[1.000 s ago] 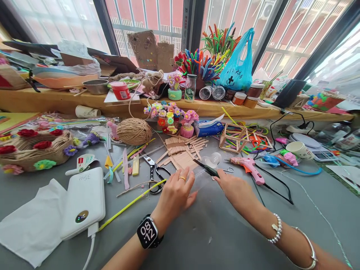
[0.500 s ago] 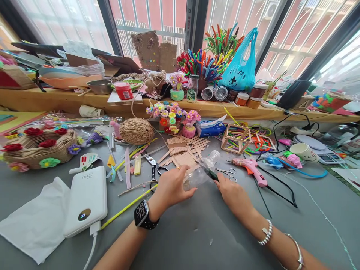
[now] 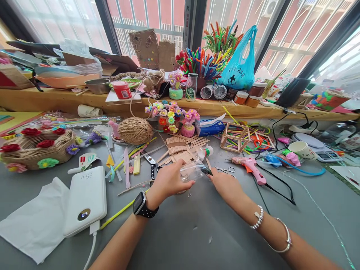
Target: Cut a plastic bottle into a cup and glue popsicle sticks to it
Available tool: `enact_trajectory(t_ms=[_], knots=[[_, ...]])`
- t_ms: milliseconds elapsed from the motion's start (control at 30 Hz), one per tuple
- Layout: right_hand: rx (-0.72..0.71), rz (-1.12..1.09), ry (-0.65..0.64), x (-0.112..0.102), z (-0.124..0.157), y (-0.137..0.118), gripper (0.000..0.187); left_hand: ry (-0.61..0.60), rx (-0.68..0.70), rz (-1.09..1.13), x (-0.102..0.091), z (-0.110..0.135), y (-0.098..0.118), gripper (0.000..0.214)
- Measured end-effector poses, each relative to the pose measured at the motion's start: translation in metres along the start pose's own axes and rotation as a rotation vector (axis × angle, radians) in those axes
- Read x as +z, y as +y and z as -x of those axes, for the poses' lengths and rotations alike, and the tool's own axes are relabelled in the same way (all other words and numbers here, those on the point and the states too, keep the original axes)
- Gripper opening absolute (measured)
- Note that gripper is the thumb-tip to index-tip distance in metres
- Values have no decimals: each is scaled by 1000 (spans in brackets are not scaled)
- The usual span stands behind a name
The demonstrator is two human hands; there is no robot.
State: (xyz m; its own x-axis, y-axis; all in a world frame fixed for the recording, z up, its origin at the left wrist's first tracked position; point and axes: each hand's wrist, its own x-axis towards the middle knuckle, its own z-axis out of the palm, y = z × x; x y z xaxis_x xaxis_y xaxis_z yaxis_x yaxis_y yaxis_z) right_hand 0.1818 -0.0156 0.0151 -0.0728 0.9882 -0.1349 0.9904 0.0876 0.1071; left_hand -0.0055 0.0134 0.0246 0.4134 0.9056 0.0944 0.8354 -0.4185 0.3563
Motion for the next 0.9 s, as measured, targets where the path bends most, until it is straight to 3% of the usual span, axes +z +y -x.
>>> enact_trajectory(t_ms=[567, 900], knots=[[-26, 36, 72, 9, 5, 5, 24, -39, 47, -4, -1, 5, 4, 48], [25, 27, 23, 3, 10, 9, 25, -24, 82, -87, 4, 13, 10, 49]])
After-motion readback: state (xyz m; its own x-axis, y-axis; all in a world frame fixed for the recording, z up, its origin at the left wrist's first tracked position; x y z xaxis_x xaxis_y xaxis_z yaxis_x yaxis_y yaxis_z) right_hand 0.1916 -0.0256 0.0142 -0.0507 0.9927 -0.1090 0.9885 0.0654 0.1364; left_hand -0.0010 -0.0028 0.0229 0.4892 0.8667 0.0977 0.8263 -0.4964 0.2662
